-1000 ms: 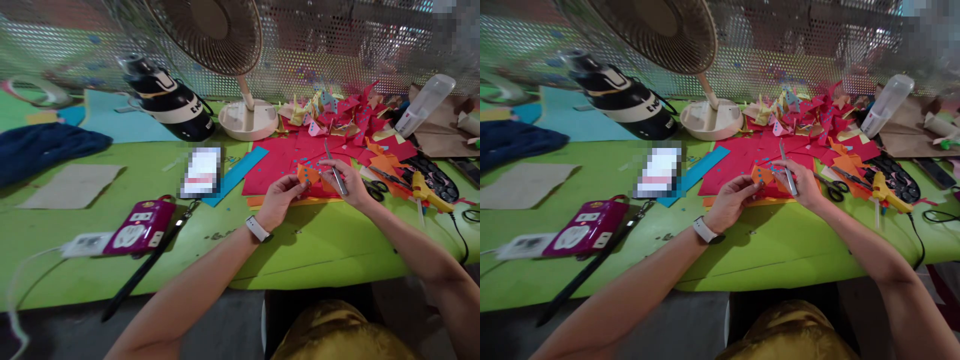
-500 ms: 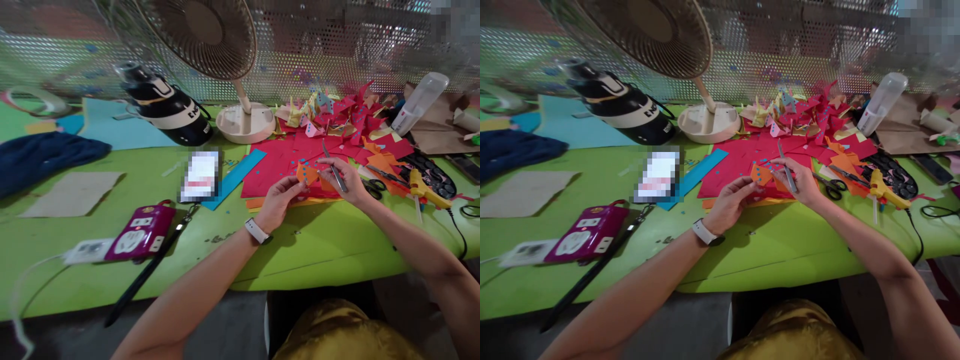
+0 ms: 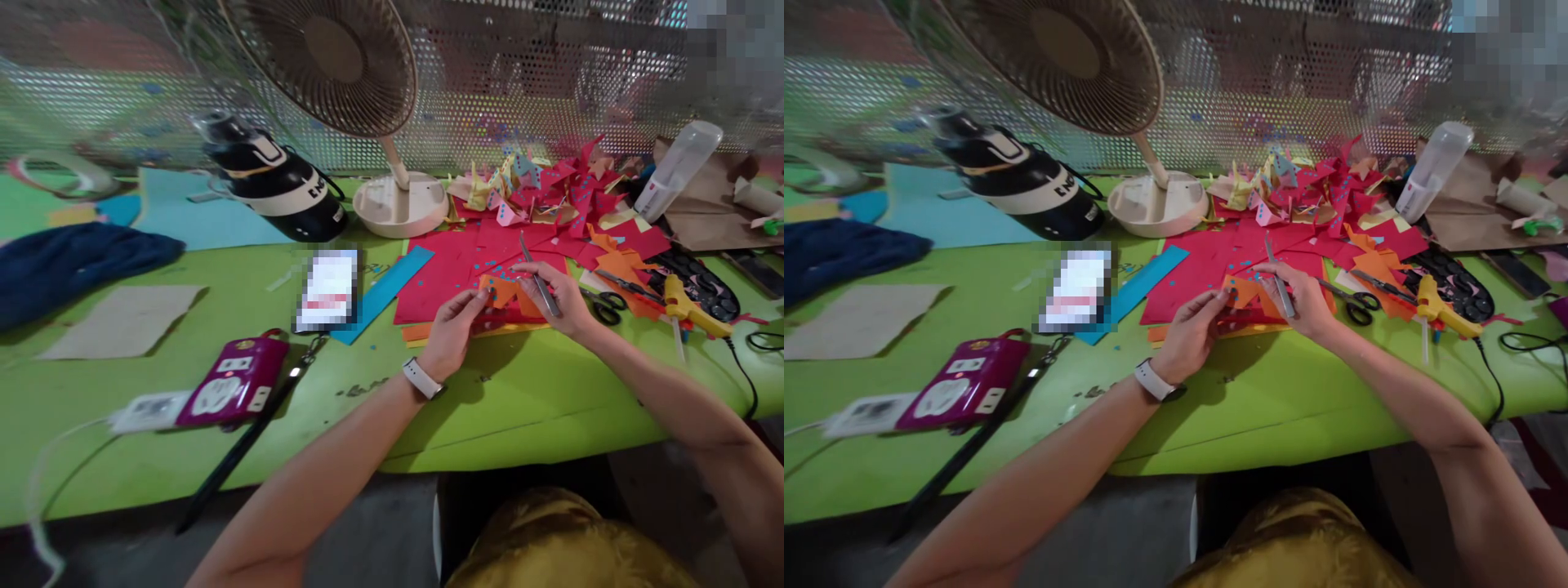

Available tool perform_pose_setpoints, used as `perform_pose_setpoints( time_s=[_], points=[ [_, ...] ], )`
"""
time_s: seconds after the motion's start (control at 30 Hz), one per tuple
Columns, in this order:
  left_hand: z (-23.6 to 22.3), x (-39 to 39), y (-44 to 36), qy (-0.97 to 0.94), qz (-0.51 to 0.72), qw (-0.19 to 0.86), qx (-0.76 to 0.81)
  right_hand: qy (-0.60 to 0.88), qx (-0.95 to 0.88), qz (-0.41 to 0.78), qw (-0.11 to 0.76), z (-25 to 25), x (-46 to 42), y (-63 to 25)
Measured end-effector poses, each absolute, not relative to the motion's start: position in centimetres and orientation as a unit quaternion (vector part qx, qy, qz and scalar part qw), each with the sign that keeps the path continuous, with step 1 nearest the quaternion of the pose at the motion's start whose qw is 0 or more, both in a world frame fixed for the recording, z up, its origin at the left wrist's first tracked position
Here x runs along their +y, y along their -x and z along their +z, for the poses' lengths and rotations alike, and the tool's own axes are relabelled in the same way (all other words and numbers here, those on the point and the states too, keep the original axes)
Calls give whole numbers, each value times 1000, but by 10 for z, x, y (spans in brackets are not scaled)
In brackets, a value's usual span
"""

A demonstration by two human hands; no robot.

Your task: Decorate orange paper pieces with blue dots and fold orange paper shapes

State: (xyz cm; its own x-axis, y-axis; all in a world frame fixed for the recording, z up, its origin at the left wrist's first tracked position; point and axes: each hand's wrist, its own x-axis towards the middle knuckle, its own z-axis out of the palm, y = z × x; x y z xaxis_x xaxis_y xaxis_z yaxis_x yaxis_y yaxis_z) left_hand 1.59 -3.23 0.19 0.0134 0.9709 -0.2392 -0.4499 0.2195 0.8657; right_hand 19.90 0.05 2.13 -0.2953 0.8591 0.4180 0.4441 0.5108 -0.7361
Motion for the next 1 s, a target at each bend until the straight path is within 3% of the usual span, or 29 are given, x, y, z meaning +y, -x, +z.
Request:
perform_pose_setpoints(
  time_s=[0.33, 0.73, 1.0],
  points=[
    [6, -39, -23, -330, 515, 668, 423, 470, -794, 112, 370, 10, -7, -184],
    [-2, -38, -23, -292, 529, 689, 399, 469, -802, 159, 333, 8, -8, -184],
    [0, -30, -19, -278, 570, 646, 424, 408, -820, 213, 340, 16, -3, -196]
  ],
)
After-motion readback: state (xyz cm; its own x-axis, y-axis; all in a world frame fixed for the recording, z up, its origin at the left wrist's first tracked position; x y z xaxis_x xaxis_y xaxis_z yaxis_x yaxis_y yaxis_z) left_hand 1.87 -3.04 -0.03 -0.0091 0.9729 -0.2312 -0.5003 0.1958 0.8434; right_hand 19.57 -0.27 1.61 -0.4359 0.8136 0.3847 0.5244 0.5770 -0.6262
